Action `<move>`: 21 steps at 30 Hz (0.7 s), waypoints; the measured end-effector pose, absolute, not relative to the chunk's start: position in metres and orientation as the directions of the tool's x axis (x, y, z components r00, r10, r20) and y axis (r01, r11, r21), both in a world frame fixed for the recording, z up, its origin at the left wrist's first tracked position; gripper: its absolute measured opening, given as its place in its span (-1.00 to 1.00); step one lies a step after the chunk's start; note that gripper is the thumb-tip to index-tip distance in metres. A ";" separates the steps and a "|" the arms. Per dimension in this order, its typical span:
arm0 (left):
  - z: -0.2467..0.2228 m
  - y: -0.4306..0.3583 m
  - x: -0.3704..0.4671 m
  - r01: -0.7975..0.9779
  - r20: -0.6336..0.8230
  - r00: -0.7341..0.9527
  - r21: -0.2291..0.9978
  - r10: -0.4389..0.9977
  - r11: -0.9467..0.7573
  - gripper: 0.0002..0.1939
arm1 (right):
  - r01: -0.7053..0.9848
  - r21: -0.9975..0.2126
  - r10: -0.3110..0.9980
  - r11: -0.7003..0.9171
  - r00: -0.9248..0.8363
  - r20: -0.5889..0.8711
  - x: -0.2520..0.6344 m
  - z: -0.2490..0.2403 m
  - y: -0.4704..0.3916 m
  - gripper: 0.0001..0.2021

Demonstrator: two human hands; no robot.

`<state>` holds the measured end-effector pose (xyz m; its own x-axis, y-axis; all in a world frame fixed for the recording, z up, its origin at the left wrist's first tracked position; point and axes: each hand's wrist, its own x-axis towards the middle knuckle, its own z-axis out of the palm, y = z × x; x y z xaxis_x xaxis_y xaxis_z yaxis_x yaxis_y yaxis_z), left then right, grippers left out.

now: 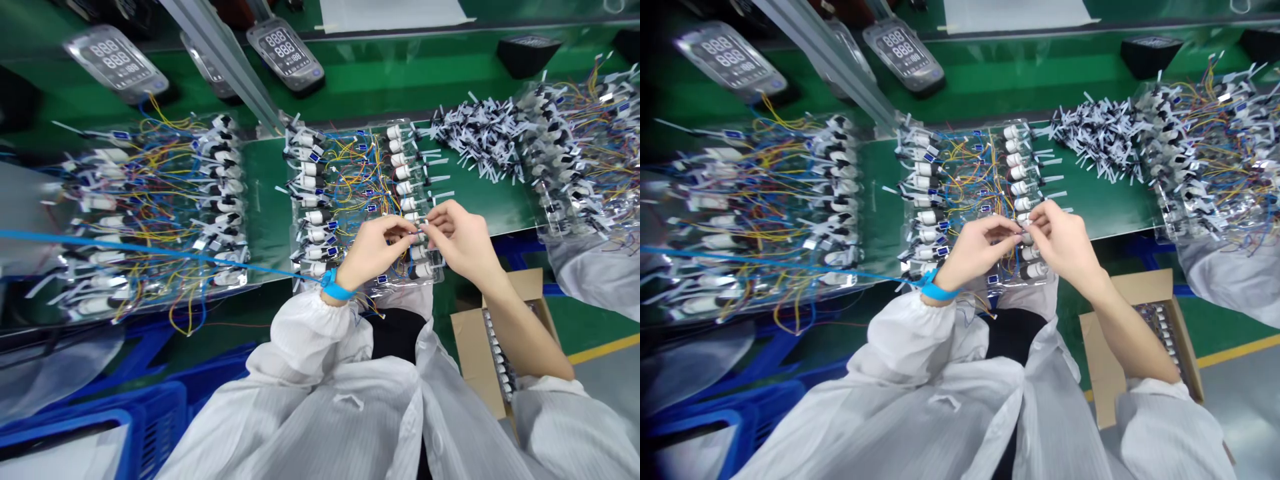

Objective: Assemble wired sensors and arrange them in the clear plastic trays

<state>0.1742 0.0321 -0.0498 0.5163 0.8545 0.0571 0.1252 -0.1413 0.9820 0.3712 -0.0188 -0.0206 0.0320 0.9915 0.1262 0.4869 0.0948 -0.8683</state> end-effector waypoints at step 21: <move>-0.051 0.031 0.169 -0.003 -0.066 0.402 0.997 0.913 0.073 -0.76 | 0.624 -0.714 0.946 0.318 -0.156 0.286 0.353 -0.014 -0.046 -0.92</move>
<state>0.1688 0.0312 -0.0507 0.4017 0.9134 -0.0656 -0.0027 0.0728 0.9973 0.3529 -0.0458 -0.0141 -0.1557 0.9456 0.2856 0.6242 0.3183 -0.7135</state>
